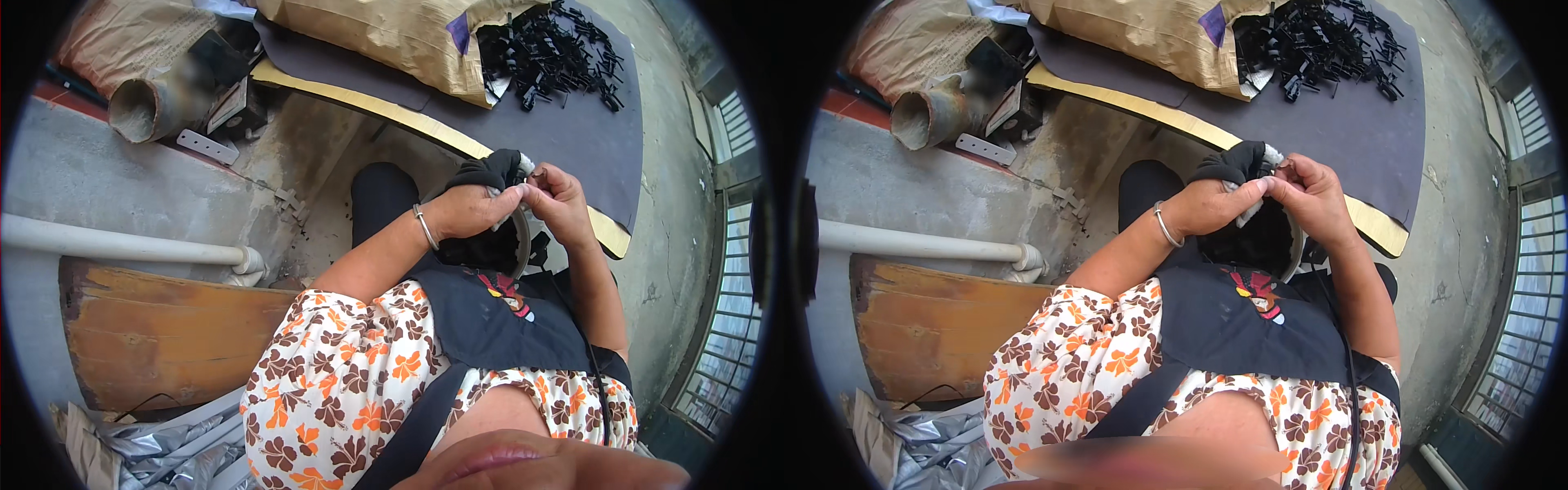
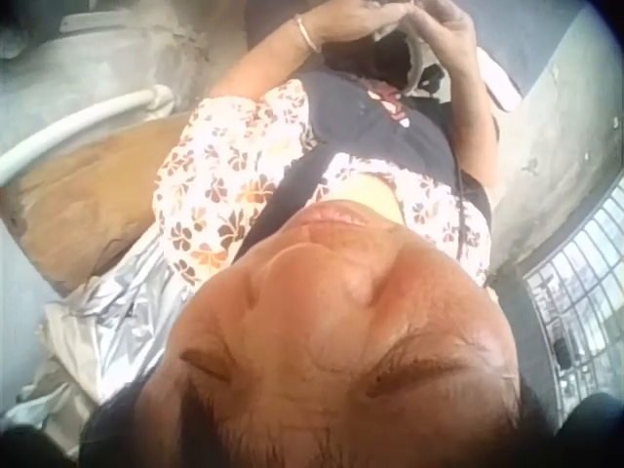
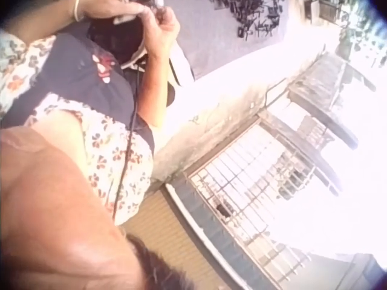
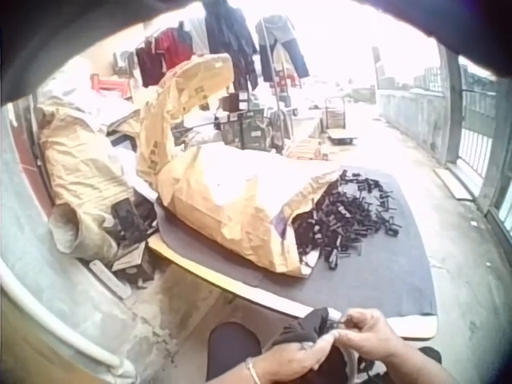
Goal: Manual assembly of small black plastic housings with white internal inserts.
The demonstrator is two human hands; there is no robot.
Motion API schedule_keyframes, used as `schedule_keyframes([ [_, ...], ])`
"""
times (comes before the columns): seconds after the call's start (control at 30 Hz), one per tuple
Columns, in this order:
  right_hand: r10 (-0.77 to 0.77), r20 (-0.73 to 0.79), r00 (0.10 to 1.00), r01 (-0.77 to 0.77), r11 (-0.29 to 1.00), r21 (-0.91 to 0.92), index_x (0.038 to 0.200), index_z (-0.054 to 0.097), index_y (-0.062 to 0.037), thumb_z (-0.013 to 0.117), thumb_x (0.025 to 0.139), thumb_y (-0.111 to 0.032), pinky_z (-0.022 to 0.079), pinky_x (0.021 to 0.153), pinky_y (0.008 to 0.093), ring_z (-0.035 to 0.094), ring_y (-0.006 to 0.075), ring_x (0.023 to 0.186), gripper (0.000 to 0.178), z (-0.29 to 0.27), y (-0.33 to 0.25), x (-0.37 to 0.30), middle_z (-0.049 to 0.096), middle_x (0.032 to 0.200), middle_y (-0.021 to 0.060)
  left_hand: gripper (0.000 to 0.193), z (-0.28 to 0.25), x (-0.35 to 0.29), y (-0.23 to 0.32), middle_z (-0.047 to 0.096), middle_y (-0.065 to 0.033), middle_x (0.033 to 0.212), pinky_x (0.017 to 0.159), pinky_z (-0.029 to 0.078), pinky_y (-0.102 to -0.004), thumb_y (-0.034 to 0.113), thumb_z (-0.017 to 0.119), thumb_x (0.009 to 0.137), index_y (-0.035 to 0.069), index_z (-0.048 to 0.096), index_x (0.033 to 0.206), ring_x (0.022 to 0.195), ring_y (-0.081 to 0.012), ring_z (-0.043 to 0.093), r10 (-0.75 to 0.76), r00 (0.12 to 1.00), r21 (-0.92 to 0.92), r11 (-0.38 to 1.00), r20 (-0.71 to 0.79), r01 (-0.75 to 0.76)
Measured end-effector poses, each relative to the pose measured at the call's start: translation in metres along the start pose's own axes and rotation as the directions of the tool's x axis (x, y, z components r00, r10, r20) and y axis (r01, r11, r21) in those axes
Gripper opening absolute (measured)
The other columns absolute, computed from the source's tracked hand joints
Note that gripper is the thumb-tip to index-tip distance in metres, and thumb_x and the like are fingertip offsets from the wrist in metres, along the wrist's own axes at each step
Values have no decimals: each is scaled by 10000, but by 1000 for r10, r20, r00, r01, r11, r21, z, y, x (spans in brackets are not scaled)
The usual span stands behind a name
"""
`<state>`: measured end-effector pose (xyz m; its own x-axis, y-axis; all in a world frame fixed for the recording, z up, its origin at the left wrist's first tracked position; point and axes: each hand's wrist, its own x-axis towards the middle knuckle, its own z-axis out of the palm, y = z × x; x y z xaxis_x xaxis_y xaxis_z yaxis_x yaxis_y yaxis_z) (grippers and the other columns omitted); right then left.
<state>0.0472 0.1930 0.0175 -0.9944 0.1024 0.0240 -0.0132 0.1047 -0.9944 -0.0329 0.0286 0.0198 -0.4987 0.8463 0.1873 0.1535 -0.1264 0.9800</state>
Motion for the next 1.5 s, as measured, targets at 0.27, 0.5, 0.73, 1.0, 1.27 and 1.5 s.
schedule_keyframes([
  [0.27, -119, 84, 989, 141, 925, -352, 826, 520, 1, 505, 930, -216, 385, 559, 274, 403, 99, 621, 241, 9, -8, 8, 460, 643, 39, 181, -10, -4, -22, 556, -64, 1006, 677, 451, -231, 8, 520, 852, -40, 531, 1026, 803, -110, 538, -158, 973, -440, 895, -170, 68],
  [0.5, -85, -4, 996, 80, 949, -305, 778, 539, 19, 497, 924, -186, 398, 576, 276, 403, 95, 610, 255, 17, -4, 11, 486, 606, 48, 152, 2, 5, -23, 567, -109, 822, 664, 453, -310, 55, 500, 825, -8, 520, 963, 731, -234, 565, 278, 935, 382, 906, -220, -180],
  [0.73, 27, 16, 1000, -14, 849, -528, 815, 565, 25, 528, 905, -244, 428, 573, 306, 472, 141, 572, 285, -11, 4, 29, 530, 624, 100, 276, -15, -3, -9, 590, -172, 952, 784, 452, -385, 212, 559, 825, 12, 564, 1016, 892, -328, 568, 75, 997, 654, 756, -32, -36],
  [1.0, -31, -361, 932, -327, 358, -875, 1037, 536, -36, 566, 808, -500, 483, 749, 431, 609, 343, 885, 518, -35, 31, 126, 637, 917, 174, 331, -23, -9, -37, 604, -171, 1034, 870, 442, -378, 259, 591, 817, 24, 592, 1050, 963, -332, 568, 139, 990, 680, 729, -37, -78],
  [1.27, -10, -284, 959, -269, 295, -917, 957, 496, -24, 561, 816, -348, 483, 737, 427, 609, 338, 863, 359, -33, 20, 75, 637, 875, 176, 271, -21, -5, -36, 602, -157, 980, 786, 460, -360, 166, 580, 823, 9, 593, 1043, 878, -294, 585, 272, 944, 623, 776, -187, -100],
  [1.5, -284, -334, 899, -257, 277, -926, 953, 491, -44, 603, 806, -252, 497, 659, 406, 620, 336, 775, 278, -59, 19, 38, 635, 870, 153, 323, -12, 14, -40, 594, -149, 983, 747, 475, -331, 141, 569, 819, 34, 554, 1124, 795, -267, 581, 310, 918, 575, 810, -248, -118],
])
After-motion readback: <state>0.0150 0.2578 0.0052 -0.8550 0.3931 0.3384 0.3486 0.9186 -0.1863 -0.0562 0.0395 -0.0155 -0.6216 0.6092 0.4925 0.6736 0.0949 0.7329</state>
